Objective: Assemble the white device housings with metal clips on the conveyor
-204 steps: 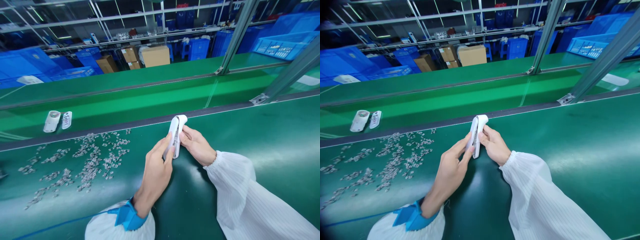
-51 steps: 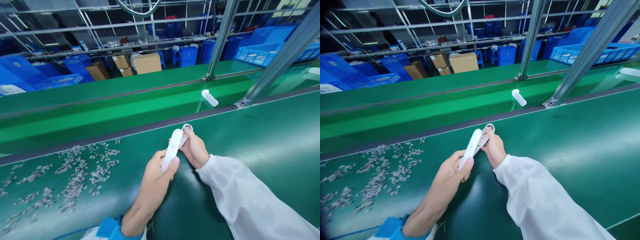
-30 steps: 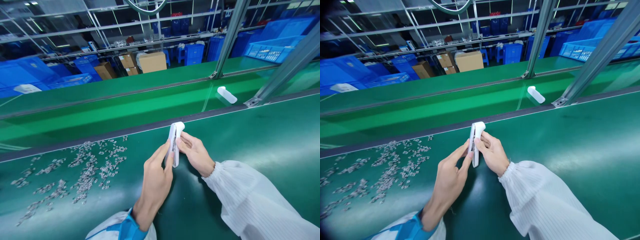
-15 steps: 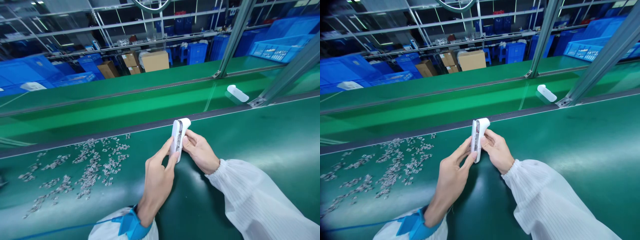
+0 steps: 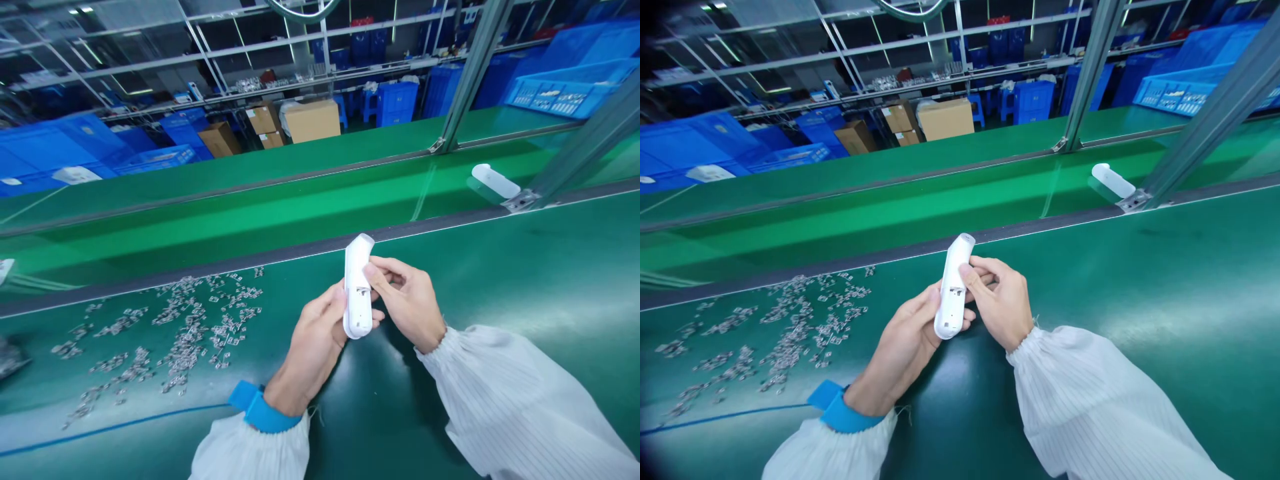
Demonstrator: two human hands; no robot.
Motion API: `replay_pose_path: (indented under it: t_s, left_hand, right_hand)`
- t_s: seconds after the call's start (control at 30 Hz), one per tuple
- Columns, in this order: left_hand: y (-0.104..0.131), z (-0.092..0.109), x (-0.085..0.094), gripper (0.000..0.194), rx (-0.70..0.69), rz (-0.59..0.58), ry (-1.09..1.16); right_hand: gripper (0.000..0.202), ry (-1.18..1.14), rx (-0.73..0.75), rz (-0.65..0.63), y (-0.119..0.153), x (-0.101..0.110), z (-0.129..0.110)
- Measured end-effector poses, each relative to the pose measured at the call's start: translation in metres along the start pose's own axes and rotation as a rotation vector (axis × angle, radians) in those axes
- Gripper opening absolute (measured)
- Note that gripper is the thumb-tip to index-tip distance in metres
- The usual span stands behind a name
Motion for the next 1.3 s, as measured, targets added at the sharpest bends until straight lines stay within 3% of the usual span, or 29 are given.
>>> replay_pose_path:
  t_s: [0.13, 0.37, 0.5, 0.77, 1.07, 1.3]
  left_hand:
    - [0.001, 0.005, -0.001, 0.038, 0.036, -0.04, 0.171]
    - [0.002, 0.006, 0.001, 0.039, 0.029, -0.071, 0.178]
    - [0.001, 0.007, 0.0, 0.04, 0.001, -0.076, 0.167]
    - [-0.002, 0.007, 0.004, 0.039, 0.026, -0.01, 0.143]
    - [0.0, 0.009, 0.005, 0.042, 0.059, -0.017, 0.118]
    - [-0.001, 0.005, -0.008, 0.041, 0.048, -0.065, 0.128]
  right_hand:
    - [0.042, -0.025, 0.022, 0.053, 0.002, 0.001, -0.009]
    - [0.037, -0.066, 0.056, 0.018, 0.007, -0.002, -0.019]
    - [0.034, -0.113, 0.009, -0.071, 0.006, -0.005, -0.022]
    - [0.039, -0.094, -0.104, -0.009, 0.002, -0.001, -0.015]
    - [0.037, -0.436, -0.232, -0.302, 0.007, -0.008, -0.022]
    - [0.037, -0.395, -0.299, -0.134, 0.007, -0.007, -0.016]
Point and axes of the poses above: each hand's wrist, its own y-axis away from the middle knuckle, its own x-axis out of the back of the hand, z = x × y, the point moved 1 cm from there along -y, towards the middle knuckle, and after that the axes turned 4 degrees about -z, right-handed, at the moved point
